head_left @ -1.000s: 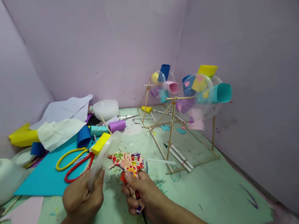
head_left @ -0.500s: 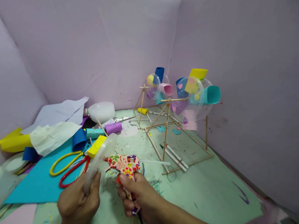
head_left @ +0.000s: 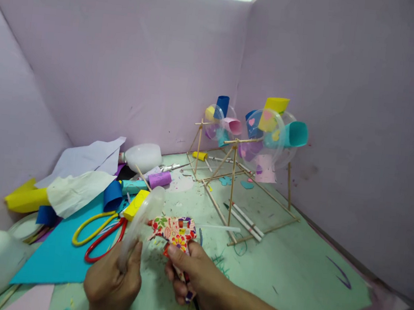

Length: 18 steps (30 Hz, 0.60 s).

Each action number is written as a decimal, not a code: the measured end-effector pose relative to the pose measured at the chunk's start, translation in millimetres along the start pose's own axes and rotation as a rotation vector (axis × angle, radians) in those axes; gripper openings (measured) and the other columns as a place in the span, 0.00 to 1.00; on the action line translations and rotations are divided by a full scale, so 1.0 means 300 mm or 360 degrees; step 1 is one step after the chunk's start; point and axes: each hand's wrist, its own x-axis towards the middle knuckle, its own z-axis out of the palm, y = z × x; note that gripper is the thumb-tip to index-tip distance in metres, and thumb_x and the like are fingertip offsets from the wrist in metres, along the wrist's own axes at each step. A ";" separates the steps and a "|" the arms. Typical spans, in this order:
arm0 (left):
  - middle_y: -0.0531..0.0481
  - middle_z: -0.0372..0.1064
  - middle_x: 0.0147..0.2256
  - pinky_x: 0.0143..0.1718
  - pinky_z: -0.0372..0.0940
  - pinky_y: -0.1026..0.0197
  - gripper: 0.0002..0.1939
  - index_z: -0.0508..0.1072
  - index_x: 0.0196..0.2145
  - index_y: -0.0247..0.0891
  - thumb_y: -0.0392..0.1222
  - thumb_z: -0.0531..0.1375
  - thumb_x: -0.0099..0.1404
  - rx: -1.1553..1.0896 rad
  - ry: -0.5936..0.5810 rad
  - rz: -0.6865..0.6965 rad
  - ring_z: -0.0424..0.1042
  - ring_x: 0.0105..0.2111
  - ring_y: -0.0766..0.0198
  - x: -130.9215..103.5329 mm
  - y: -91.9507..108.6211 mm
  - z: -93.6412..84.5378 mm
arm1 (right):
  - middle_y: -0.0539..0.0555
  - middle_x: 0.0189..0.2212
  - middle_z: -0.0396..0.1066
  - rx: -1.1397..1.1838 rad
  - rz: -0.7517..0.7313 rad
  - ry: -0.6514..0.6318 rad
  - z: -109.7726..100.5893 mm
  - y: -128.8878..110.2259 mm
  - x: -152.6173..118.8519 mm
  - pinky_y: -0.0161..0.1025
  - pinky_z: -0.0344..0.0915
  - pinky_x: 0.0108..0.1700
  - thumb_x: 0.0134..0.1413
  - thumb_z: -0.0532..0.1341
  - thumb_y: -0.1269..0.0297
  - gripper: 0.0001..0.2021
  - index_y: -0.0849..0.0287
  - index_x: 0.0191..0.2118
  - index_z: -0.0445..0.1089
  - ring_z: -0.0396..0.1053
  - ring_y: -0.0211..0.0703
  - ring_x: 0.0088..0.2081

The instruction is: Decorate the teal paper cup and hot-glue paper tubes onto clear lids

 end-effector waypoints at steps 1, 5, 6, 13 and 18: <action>0.52 0.70 0.16 0.16 0.57 0.67 0.09 0.74 0.26 0.36 0.40 0.58 0.62 0.0034 -0.0019 -0.0005 0.66 0.13 0.68 -0.003 -0.003 0.000 | 0.41 0.17 0.63 -0.0022 -0.0007 0.0004 0.000 0.001 0.002 0.27 0.51 0.12 0.34 0.64 0.36 0.30 0.57 0.32 0.56 0.51 0.24 0.11; 0.48 0.74 0.19 0.17 0.60 0.67 0.10 0.75 0.29 0.34 0.42 0.57 0.62 0.0083 -0.0130 -0.0007 0.70 0.15 0.65 -0.015 -0.023 0.001 | 0.40 0.16 0.61 -0.0092 -0.0035 0.0033 -0.002 0.006 0.007 0.27 0.51 0.12 0.33 0.63 0.35 0.31 0.57 0.32 0.57 0.51 0.25 0.10; 0.48 0.74 0.20 0.17 0.61 0.67 0.10 0.75 0.29 0.34 0.42 0.58 0.62 0.0080 -0.0156 -0.0002 0.70 0.15 0.65 -0.017 -0.028 0.001 | 0.41 0.16 0.61 -0.0103 -0.0036 0.0044 -0.002 0.007 0.008 0.27 0.51 0.12 0.34 0.63 0.35 0.31 0.58 0.32 0.57 0.51 0.25 0.10; 0.51 0.74 0.18 0.15 0.62 0.67 0.09 0.75 0.29 0.37 0.44 0.58 0.60 0.0026 -0.0168 -0.0175 0.72 0.16 0.63 -0.021 -0.029 -0.004 | 0.41 0.14 0.59 -0.0147 -0.0091 -0.0015 -0.001 0.003 0.007 0.27 0.50 0.11 0.37 0.62 0.36 0.27 0.58 0.27 0.58 0.51 0.25 0.10; 0.52 0.76 0.20 0.17 0.67 0.67 0.09 0.76 0.29 0.39 0.46 0.61 0.57 -0.0199 -0.0251 -0.0371 0.75 0.18 0.61 -0.015 -0.043 -0.003 | 0.40 0.15 0.60 -0.0158 -0.0063 0.0017 -0.003 0.003 0.014 0.28 0.50 0.12 0.37 0.63 0.38 0.27 0.57 0.29 0.57 0.51 0.26 0.10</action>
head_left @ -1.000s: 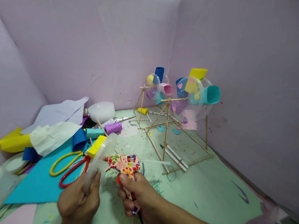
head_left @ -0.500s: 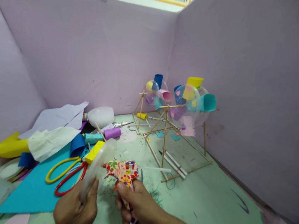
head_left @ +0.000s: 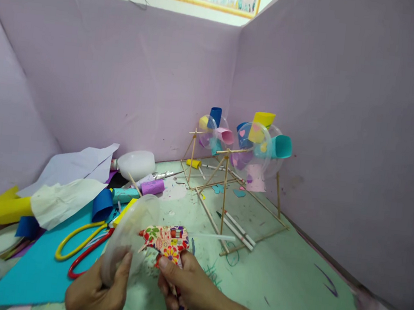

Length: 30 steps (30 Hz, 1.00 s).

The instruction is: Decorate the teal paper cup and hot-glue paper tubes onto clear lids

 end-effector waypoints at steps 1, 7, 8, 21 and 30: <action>0.52 0.76 0.21 0.18 0.68 0.67 0.09 0.76 0.29 0.39 0.47 0.62 0.56 -0.0063 -0.0021 -0.0025 0.75 0.20 0.60 0.004 -0.004 0.000 | 0.40 0.14 0.59 -0.0022 0.0001 0.0001 0.000 0.002 0.002 0.28 0.50 0.11 0.37 0.62 0.37 0.27 0.57 0.29 0.57 0.51 0.26 0.09; 0.51 0.78 0.23 0.19 0.70 0.67 0.16 0.77 0.26 0.40 0.56 0.61 0.56 -0.0186 -0.0028 -0.0107 0.77 0.22 0.59 0.028 -0.007 0.000 | 0.42 0.14 0.59 -0.0071 -0.0095 0.0004 0.001 0.002 0.005 0.27 0.50 0.11 0.34 0.62 0.35 0.28 0.59 0.25 0.60 0.52 0.26 0.10; 0.51 0.78 0.23 0.19 0.70 0.67 0.18 0.77 0.25 0.40 0.58 0.60 0.55 -0.0184 -0.0022 -0.0113 0.77 0.22 0.59 0.031 -0.005 -0.001 | 0.42 0.13 0.58 -0.0106 -0.0116 -0.0010 0.000 -0.001 0.005 0.27 0.49 0.11 0.34 0.61 0.35 0.28 0.59 0.24 0.61 0.52 0.26 0.10; 0.47 0.79 0.32 0.47 0.69 0.47 0.18 0.79 0.25 0.42 0.55 0.65 0.37 -0.0543 -0.0291 -0.1212 0.75 0.41 0.43 0.049 -0.005 0.014 | 0.41 0.12 0.58 -0.0137 -0.0246 -0.0043 -0.006 0.007 0.022 0.28 0.60 0.15 0.42 0.61 0.45 0.20 0.60 0.29 0.63 0.56 0.28 0.11; 0.49 0.78 0.28 0.53 0.64 0.47 0.15 0.78 0.20 0.41 0.49 0.67 0.29 -0.0827 -0.0349 -0.1585 0.73 0.45 0.43 0.122 0.077 -0.019 | 0.42 0.14 0.58 -0.0374 -0.0270 0.0099 -0.008 -0.036 0.000 0.27 0.52 0.09 0.44 0.59 0.58 0.11 0.59 0.22 0.61 0.54 0.28 0.09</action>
